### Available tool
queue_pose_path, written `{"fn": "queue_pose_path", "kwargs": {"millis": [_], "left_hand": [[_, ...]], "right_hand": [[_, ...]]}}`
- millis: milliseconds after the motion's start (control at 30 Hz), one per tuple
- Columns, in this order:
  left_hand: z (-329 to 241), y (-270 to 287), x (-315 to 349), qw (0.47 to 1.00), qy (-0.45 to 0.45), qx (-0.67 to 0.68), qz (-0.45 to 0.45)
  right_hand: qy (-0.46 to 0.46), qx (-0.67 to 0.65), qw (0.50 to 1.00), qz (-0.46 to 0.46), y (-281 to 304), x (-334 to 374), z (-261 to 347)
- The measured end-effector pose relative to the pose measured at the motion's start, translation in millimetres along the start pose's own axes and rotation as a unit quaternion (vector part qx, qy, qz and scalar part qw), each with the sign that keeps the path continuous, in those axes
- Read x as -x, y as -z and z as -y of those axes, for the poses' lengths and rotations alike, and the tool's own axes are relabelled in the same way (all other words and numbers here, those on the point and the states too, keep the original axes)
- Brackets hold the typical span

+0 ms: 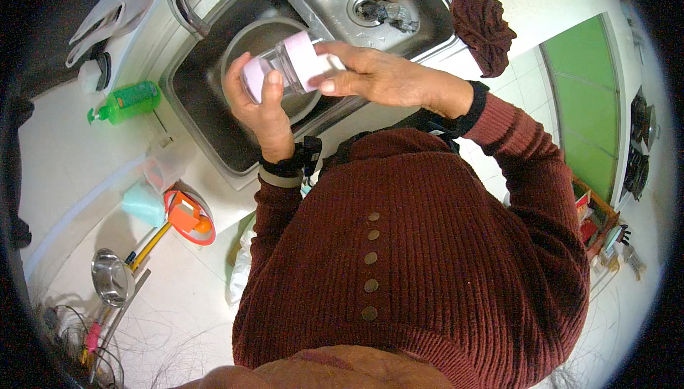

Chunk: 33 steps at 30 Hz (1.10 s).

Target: The person wipes several metal and plastic containers on a wooden shelf with a dark cloth, then takes a pink plastic container to the kitchen sink. They rinse the container under running water and scrub its interior with a white sponge before rinsing again.

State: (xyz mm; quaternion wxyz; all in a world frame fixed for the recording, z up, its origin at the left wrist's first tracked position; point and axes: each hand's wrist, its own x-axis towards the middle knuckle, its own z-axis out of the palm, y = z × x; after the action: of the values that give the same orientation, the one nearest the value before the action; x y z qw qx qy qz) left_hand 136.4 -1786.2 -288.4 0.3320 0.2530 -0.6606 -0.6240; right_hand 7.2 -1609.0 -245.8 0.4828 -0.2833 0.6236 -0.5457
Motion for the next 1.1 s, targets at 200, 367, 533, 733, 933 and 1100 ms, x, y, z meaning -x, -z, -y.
{"fn": "queue_pose_path", "kwargs": {"millis": [200, 367, 533, 733, 933, 1100], "left_hand": [[-3.4, -10.7, 5.8, 0.972, -0.184, -0.098, 0.104], [-13.3, -5.2, 5.4, 0.957, 0.183, 0.193, 0.116], [-5.1, -7.2, 3.4, 0.975, 0.2, 0.081, 0.052], [-5.6, -9.9, -4.4, 0.975, -0.201, -0.066, 0.071], [-16.7, -4.2, -7.3, 0.992, 0.06, 0.071, 0.085], [-8.9, -5.9, -4.7, 0.97, 0.201, 0.12, 0.068]], "right_hand": [[-0.004, -0.267, 0.963, 0.04, 9.0, -9.3, -8.3], [0.26, 0.206, 0.943, 0.022, 4.2, -16.4, -14.9], [0.115, 0.076, 0.99, 0.041, -8.1, -12.0, -9.7], [0.031, -0.254, 0.964, 0.068, 6.9, -17.7, 4.3], [0.058, -0.011, 0.972, 0.229, 5.1, -16.5, -4.4], [0.342, 0.425, 0.819, 0.177, 5.7, -36.0, -18.9]]}}
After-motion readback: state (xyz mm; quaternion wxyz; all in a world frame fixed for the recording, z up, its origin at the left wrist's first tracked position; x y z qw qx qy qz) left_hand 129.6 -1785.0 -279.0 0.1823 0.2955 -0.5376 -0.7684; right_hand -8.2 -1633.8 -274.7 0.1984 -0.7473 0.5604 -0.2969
